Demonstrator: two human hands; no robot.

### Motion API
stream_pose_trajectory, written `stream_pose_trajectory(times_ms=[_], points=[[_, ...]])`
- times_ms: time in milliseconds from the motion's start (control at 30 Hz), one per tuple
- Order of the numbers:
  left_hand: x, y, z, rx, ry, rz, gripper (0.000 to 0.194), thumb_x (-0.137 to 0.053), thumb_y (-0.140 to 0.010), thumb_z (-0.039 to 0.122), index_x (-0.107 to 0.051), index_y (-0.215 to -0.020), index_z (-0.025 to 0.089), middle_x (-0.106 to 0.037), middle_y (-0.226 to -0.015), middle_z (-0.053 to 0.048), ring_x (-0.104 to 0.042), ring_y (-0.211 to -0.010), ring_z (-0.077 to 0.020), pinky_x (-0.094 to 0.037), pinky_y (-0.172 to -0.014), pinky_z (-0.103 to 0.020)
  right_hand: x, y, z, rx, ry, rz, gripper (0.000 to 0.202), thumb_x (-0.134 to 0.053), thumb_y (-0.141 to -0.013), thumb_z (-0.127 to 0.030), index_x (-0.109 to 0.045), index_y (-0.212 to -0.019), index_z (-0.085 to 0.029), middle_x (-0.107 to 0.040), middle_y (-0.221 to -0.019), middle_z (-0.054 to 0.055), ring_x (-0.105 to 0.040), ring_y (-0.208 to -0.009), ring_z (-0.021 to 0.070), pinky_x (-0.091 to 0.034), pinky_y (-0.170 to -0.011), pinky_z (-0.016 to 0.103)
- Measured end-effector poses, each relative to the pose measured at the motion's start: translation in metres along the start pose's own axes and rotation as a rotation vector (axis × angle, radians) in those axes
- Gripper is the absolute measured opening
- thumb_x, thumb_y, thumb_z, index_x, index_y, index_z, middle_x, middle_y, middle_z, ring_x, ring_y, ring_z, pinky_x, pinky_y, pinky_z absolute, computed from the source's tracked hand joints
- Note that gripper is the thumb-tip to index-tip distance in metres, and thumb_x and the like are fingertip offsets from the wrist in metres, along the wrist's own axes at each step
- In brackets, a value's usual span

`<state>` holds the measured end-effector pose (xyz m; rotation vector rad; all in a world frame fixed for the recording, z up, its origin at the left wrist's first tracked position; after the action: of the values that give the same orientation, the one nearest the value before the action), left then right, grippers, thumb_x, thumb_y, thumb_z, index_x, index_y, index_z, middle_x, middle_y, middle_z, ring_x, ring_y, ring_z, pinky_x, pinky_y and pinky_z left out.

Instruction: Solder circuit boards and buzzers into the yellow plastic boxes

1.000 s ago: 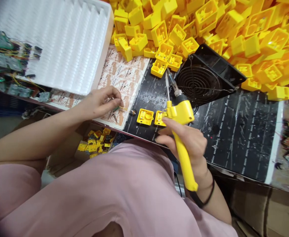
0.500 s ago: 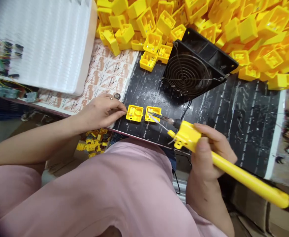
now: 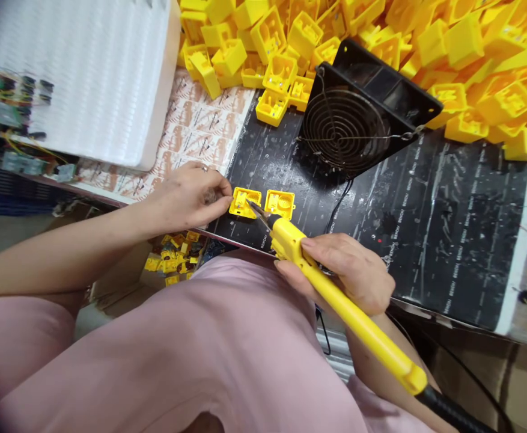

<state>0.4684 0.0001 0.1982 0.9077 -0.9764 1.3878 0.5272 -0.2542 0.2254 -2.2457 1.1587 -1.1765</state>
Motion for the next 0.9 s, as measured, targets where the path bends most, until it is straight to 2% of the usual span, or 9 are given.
stream_pose_trajectory(times_ms=[133,300,433,533,667,767,900], points=[[-0.003,-0.005,-0.002,0.041,-0.04,-0.01,0.034,-0.046,-0.09,0.033,-0.075,-0.089,0.015,-0.075,-0.074,-0.007,-0.07,-0.071,-0.0216,-0.055,-0.087,-0.04,-0.001,0.001,-0.001,-0.097,0.027,0.09,0.032,-0.087,-0.08,-0.019,-0.07,-0.105,-0.03,-0.075,-0.081,-0.001,-0.073,-0.068,0.02,-0.06,-0.052,0.032],[-0.007,-0.008,0.0,0.05,-0.096,-0.029,0.038,-0.042,-0.089,0.032,-0.076,-0.089,0.014,-0.075,-0.073,-0.009,-0.072,-0.072,-0.025,-0.055,-0.088,-0.044,-0.011,-0.001,-0.004,-0.061,0.151,0.017,0.025,-0.086,-0.081,-0.022,-0.063,-0.088,-0.027,-0.075,-0.081,-0.003,-0.069,-0.061,0.0149,-0.055,-0.049,0.028],[-0.007,-0.01,0.001,0.03,-0.114,-0.032,0.039,-0.041,-0.089,0.033,-0.075,-0.089,0.015,-0.075,-0.074,-0.009,-0.072,-0.073,-0.0248,-0.055,-0.087,-0.043,-0.017,-0.014,-0.01,-0.003,0.261,-0.069,0.021,-0.083,-0.087,-0.031,-0.064,-0.081,-0.023,-0.074,-0.074,-0.002,-0.068,-0.057,0.0123,-0.051,-0.049,0.024],[-0.006,-0.011,0.001,0.023,-0.116,-0.039,0.036,-0.043,-0.088,0.033,-0.075,-0.088,0.016,-0.075,-0.073,-0.008,-0.071,-0.073,-0.024,-0.054,-0.085,-0.041,-0.019,-0.023,-0.016,0.074,0.254,-0.112,0.022,-0.08,-0.089,-0.028,-0.064,-0.076,-0.021,-0.073,-0.069,-0.002,-0.07,-0.06,0.0121,-0.049,-0.05,0.022],[-0.005,-0.015,0.003,0.029,-0.141,-0.078,0.033,-0.045,-0.088,0.03,-0.075,-0.087,0.017,-0.074,-0.072,-0.006,-0.072,-0.074,-0.0238,-0.055,-0.087,-0.041,-0.016,-0.023,-0.013,0.127,0.171,-0.147,0.019,-0.08,-0.089,-0.023,-0.064,-0.079,-0.021,-0.074,-0.073,-0.002,-0.073,-0.066,0.0117,-0.053,-0.055,0.02],[-0.005,-0.016,0.004,0.034,-0.153,-0.107,0.033,-0.046,-0.088,0.031,-0.076,-0.088,0.016,-0.075,-0.075,-0.008,-0.073,-0.077,-0.0252,-0.055,-0.086,-0.042,-0.004,-0.016,-0.003,0.049,0.138,-0.045,0.019,-0.084,-0.084,-0.023,-0.066,-0.088,-0.025,-0.076,-0.083,-0.003,-0.073,-0.067,0.0132,-0.054,-0.051,0.024],[-0.003,-0.017,0.004,0.033,-0.161,-0.116,0.033,-0.047,-0.087,0.031,-0.076,-0.087,0.016,-0.074,-0.073,-0.008,-0.073,-0.075,-0.0249,-0.056,-0.084,-0.04,-0.003,-0.008,0.009,-0.074,0.068,-0.04,0.023,-0.087,-0.079,-0.02,-0.067,-0.088,-0.029,-0.075,-0.079,-0.004,-0.072,-0.064,0.0172,-0.058,-0.051,0.03]])
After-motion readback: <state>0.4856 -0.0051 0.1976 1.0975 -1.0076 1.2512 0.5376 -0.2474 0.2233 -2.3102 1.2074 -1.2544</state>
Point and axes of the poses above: each hand's wrist, its own y-axis away from the middle knuckle, its own x-axis out of the back of the hand, z = x × y, the point moved 5 cm from there along -y, towards the middle knuckle
